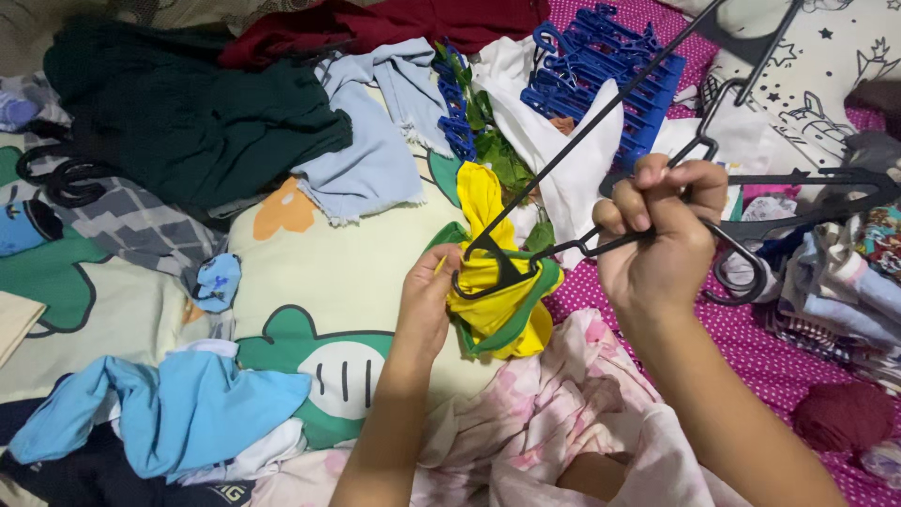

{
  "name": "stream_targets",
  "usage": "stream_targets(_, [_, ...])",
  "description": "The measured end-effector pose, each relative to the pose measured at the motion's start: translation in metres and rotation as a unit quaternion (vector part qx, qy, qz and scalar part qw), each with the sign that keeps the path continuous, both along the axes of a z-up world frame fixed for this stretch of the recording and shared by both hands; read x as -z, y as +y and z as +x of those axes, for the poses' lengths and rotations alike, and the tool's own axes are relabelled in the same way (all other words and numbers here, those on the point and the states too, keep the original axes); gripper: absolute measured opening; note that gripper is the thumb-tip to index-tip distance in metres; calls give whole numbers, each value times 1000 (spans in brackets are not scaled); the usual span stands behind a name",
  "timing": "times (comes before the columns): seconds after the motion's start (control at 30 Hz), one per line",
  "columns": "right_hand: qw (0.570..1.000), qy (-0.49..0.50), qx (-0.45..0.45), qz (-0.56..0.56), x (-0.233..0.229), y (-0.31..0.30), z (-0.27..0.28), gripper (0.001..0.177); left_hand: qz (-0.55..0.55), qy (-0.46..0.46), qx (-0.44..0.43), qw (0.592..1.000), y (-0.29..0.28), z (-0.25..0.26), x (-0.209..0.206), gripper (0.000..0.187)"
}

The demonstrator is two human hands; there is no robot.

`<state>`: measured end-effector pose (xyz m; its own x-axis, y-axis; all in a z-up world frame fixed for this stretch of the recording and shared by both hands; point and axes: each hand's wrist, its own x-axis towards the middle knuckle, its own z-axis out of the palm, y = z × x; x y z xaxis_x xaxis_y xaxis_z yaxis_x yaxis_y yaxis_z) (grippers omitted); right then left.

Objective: The person folds various garments including a white Adidas shirt, a patterned cloth, striped socks, and a maroon shirt, then places them into a neat stack. The person also handles a yellow shirt and a hanger, and folds an orange garment.

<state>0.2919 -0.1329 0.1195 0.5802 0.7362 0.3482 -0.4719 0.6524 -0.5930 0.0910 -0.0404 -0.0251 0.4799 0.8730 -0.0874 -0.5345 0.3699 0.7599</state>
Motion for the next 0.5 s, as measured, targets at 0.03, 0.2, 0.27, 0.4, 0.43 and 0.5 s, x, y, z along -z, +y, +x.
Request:
stream_targets(0.03, [1000, 16, -4, -1, -1, 2, -2, 24, 4, 28, 0, 1000, 0, 1, 3, 16])
stream_targets(0.2, [1000, 3, 2, 14, 10, 13, -21, 22, 89, 103, 58, 989, -18, 20, 20, 26])
stream_targets(0.27, [1000, -13, 11, 21, 18, 19, -30, 19, 116, 118, 99, 981, -29, 27, 22, 37])
stream_targets(0.4, [997, -46, 50, 25, 33, 27, -38, 17, 87, 38, 189, 977, -41, 30, 7, 32])
stream_targets(0.43, [996, -61, 64, 27, 36, 27, -38, 17, 84, 8, 189, 978, -42, 29, 0, 36])
stream_targets(0.5, [979, -172, 108, 31, 42, 26, -38, 20, 76, 32, 185, 979, -44, 26, -15, 40])
